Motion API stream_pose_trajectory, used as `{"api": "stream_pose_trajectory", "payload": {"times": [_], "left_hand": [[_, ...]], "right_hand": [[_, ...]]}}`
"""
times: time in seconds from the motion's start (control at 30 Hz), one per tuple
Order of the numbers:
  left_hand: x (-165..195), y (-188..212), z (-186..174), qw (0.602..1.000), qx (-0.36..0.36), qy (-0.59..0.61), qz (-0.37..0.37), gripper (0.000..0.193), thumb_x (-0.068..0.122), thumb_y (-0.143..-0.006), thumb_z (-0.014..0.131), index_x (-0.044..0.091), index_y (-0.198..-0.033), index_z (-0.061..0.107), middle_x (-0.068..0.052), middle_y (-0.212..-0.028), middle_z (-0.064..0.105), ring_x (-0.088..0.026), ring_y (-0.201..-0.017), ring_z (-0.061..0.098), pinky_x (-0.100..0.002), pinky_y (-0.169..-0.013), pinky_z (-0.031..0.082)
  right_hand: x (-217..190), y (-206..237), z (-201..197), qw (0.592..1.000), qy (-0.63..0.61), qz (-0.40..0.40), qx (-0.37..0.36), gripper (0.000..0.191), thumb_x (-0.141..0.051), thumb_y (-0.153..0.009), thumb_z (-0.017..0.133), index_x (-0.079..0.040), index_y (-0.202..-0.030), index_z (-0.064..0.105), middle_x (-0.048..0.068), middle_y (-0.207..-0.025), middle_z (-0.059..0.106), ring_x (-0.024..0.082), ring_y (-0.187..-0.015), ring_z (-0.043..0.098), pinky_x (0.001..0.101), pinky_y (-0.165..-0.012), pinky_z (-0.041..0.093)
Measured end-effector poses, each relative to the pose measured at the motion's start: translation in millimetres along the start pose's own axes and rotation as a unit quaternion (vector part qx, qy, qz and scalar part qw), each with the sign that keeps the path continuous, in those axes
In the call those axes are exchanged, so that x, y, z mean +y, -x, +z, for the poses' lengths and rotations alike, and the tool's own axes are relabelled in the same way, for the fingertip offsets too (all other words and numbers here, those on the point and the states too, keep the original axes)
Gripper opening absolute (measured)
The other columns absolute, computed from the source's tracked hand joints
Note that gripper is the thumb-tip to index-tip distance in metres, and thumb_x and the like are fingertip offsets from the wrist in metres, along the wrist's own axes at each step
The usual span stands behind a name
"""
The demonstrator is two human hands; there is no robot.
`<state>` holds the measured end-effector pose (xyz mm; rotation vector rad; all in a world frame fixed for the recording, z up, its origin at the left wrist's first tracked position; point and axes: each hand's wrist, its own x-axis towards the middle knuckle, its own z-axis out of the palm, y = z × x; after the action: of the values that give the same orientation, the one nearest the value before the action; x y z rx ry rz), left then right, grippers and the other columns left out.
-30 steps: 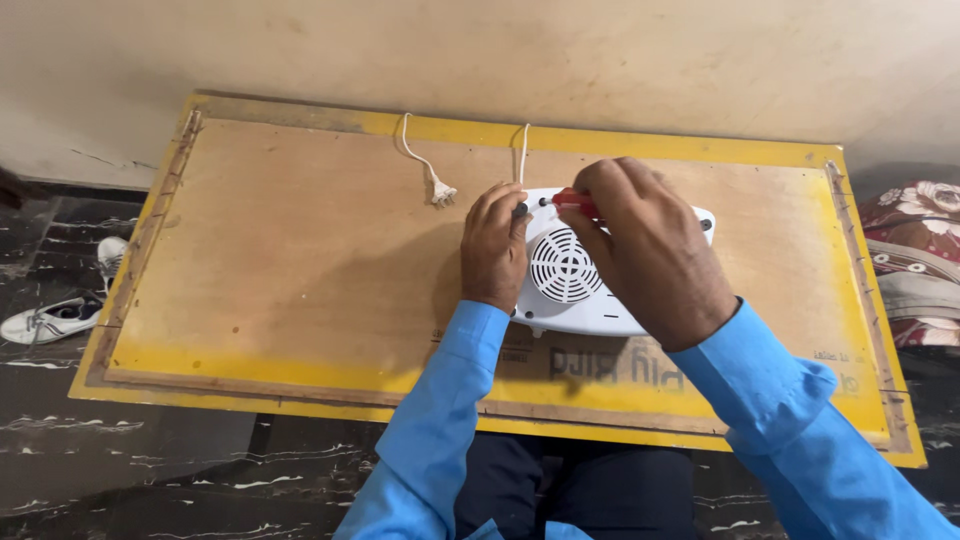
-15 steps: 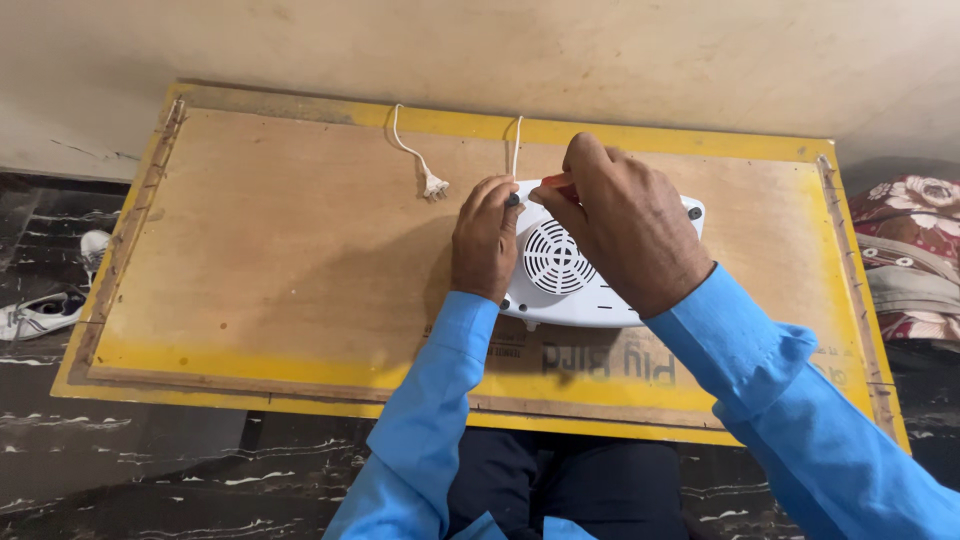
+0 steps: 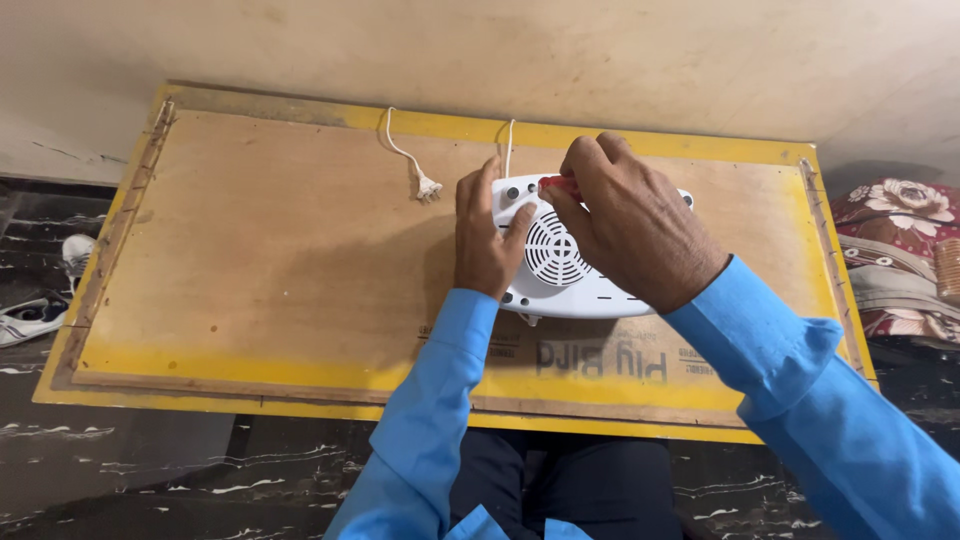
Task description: The person holds a small white electric appliance upside down on a board-covered table and uses a red screwdriver to unscrew screws from its base, working around the base one screw at a time. The person repositions the appliance and continues loosening screws throughout the clip.
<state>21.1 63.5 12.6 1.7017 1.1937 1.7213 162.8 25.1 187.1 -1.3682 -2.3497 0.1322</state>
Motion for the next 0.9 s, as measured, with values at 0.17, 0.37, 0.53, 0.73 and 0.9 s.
{"api": "stream_pose_trajectory", "payload": {"times": [0.17, 0.37, 0.53, 0.73, 0.9], "left_hand": [[-7, -2, 2, 0.998, -0.021, -0.050, -0.013, 0.042, 0.012, -0.094, 0.075, 0.001, -0.131, 0.059, -0.019, -0.128, 0.059, -0.037, -0.121, 0.059, -0.043, -0.104, 0.049], [-14, 5, 5, 0.998, -0.024, -0.046, 0.031, 0.033, 0.008, -0.100, 0.067, 0.004, -0.132, 0.061, -0.019, -0.126, 0.060, -0.038, -0.119, 0.060, -0.044, -0.103, 0.049], [-12, 8, 10, 0.997, -0.022, -0.060, 0.042, 0.024, 0.008, -0.100, 0.066, 0.005, -0.124, 0.065, -0.017, -0.124, 0.062, -0.037, -0.119, 0.061, -0.045, -0.103, 0.050], [-7, 12, 14, 0.997, -0.022, -0.055, 0.042, 0.018, 0.007, -0.098, 0.066, 0.006, -0.117, 0.065, -0.015, -0.122, 0.065, -0.036, -0.117, 0.062, -0.045, -0.101, 0.051], [-9, 5, 15, 0.997, -0.046, -0.036, 0.053, 0.018, 0.006, -0.098, 0.068, 0.005, -0.115, 0.065, -0.014, -0.120, 0.066, -0.036, -0.118, 0.063, -0.045, -0.100, 0.052]], "right_hand": [[4, -3, -4, 0.999, -0.001, -0.003, -0.038, 0.030, -0.024, -0.104, 0.063, 0.002, -0.097, 0.050, 0.020, -0.070, 0.062, 0.039, -0.066, 0.064, 0.0509, -0.060, 0.050], [6, -1, -2, 0.998, 0.006, -0.040, -0.041, 0.027, -0.022, -0.103, 0.062, 0.002, -0.097, 0.051, 0.021, -0.072, 0.061, 0.039, -0.065, 0.063, 0.0506, -0.062, 0.050], [11, 1, -8, 0.995, 0.021, -0.072, -0.069, 0.019, -0.015, -0.102, 0.062, 0.001, -0.099, 0.053, 0.021, -0.081, 0.062, 0.038, -0.073, 0.064, 0.0498, -0.065, 0.050], [25, -3, -20, 0.982, 0.013, -0.170, -0.076, 0.013, 0.001, -0.092, 0.062, 0.000, -0.105, 0.063, 0.019, -0.093, 0.065, 0.037, -0.083, 0.067, 0.0465, -0.072, 0.055], [27, -6, -20, 0.975, 0.063, -0.198, -0.081, 0.018, 0.002, -0.089, 0.060, 0.000, -0.106, 0.061, 0.019, -0.093, 0.065, 0.036, -0.085, 0.069, 0.0456, -0.076, 0.056]]}}
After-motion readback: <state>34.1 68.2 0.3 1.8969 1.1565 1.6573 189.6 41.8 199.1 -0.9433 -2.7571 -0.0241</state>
